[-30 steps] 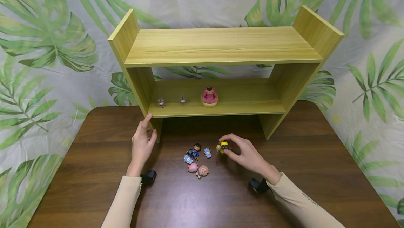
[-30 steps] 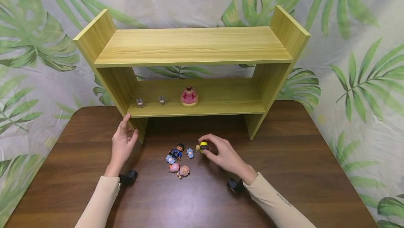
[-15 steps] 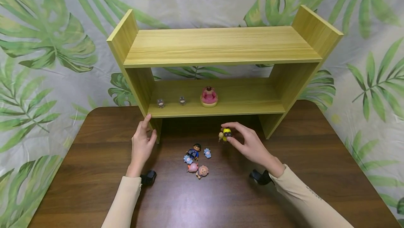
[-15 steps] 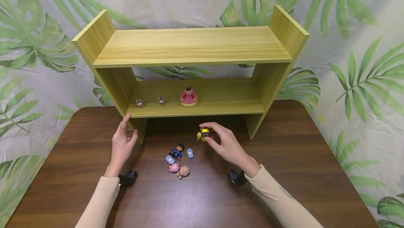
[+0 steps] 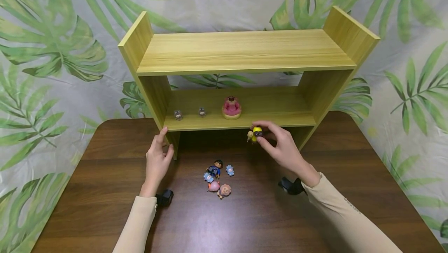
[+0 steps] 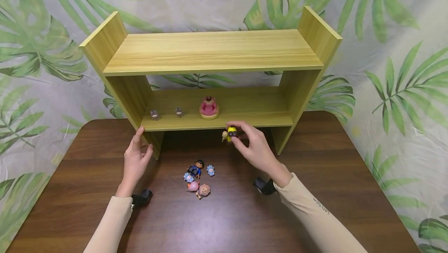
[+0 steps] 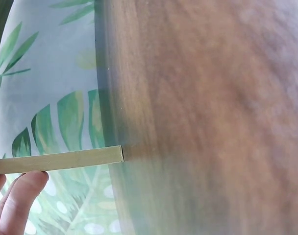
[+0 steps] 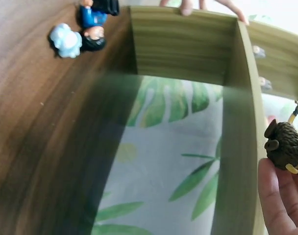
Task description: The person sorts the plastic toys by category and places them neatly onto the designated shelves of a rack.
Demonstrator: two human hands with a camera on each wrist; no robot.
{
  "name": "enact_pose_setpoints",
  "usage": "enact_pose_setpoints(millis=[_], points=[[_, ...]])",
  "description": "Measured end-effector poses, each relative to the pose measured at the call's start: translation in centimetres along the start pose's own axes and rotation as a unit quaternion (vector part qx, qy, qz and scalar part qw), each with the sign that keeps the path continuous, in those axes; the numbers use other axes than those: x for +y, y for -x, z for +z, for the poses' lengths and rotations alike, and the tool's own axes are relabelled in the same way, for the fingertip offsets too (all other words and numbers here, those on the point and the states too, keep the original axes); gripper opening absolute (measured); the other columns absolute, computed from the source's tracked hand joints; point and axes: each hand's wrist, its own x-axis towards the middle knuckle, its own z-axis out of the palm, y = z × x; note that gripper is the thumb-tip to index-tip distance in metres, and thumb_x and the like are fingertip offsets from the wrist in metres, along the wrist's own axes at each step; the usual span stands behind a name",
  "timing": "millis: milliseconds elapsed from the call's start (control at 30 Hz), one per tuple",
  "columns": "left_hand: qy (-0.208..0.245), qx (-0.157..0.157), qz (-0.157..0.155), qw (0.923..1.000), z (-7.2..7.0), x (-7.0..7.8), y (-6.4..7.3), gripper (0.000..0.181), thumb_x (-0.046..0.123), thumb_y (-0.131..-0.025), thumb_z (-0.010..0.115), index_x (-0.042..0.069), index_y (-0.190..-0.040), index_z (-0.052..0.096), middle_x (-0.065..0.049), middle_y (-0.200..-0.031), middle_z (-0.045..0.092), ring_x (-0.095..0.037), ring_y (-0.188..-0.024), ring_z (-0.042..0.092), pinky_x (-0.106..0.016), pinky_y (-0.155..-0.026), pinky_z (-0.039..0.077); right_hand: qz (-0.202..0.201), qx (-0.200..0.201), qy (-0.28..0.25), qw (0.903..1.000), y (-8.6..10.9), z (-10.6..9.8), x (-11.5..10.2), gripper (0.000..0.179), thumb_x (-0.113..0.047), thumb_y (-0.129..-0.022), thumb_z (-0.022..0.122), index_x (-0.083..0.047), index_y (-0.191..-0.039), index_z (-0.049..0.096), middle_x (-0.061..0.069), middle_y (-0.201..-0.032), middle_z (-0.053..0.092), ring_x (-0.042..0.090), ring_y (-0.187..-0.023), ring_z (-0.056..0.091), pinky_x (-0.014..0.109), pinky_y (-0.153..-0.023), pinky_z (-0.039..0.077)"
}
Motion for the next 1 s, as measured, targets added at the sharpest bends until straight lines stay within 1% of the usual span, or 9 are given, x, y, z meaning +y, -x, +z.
enact_pose_setpoints(millis=[133, 333, 667, 967, 1000], points=[[-0.002, 0.002, 0.002, 1.0, 0.0, 0.0, 0.0, 0.081, -0.016, -0.081, 0.059, 0.029, -0.144, 0.034, -0.013, -0.092, 0.052, -0.03, -0.069, 0.055, -0.036, -0.046, 0.046, -0.003, 0.012, -0.009, 0.9999, -0.6, -0.6, -0.2, 0.038, 0.011, -0.086, 0.062, 0.001, -0.122, 0.058, 0.013, -0.116, 0.062, 0.021, -0.097, 0.059, 0.021, -0.078, 0.05], [-0.004, 0.0, -0.002, 1.0, 0.0, -0.1, 0.1, 0.082, -0.016, -0.081, 0.059, 0.029, -0.144, 0.033, -0.013, -0.092, 0.052, -0.03, -0.069, 0.055, -0.036, -0.046, 0.047, -0.006, 0.026, -0.007, 0.9996, -1.4, -1.3, -0.2, 0.039, 0.01, -0.087, 0.062, 0.001, -0.124, 0.057, 0.013, -0.117, 0.061, 0.021, -0.099, 0.059, 0.023, -0.08, 0.05], [0.003, -0.014, -0.015, 0.9998, -0.1, 0.0, 0.1, 0.079, -0.012, -0.084, 0.059, 0.03, -0.145, 0.032, -0.014, -0.094, 0.051, -0.03, -0.069, 0.054, -0.032, -0.046, 0.043, 0.015, 0.045, 0.003, 0.9989, -2.5, -2.0, -0.2, 0.035, 0.004, -0.09, 0.06, -0.001, -0.125, 0.057, 0.012, -0.118, 0.061, 0.02, -0.102, 0.056, 0.022, -0.078, 0.049], [0.0, -0.002, -0.002, 1.0, -0.1, 0.2, -0.1, 0.082, -0.015, -0.081, 0.059, 0.03, -0.144, 0.033, -0.013, -0.091, 0.051, -0.029, -0.069, 0.053, -0.031, -0.045, 0.043, 0.031, 0.052, 0.011, 0.9981, -3.3, -2.1, 0.1, 0.033, 0.001, -0.092, 0.061, -0.001, -0.124, 0.058, 0.014, -0.12, 0.061, 0.022, -0.105, 0.057, 0.024, -0.079, 0.048], [0.0, -0.002, -0.001, 1.0, -0.1, 0.2, -0.1, 0.082, -0.015, -0.081, 0.059, 0.03, -0.144, 0.033, -0.013, -0.091, 0.051, -0.029, -0.068, 0.053, -0.031, -0.045, 0.043, 0.032, 0.052, 0.014, 0.998, -3.4, -2.1, -0.4, 0.032, 0.002, -0.091, 0.06, 0.001, -0.123, 0.058, 0.015, -0.119, 0.061, 0.024, -0.104, 0.057, 0.024, -0.079, 0.048]])
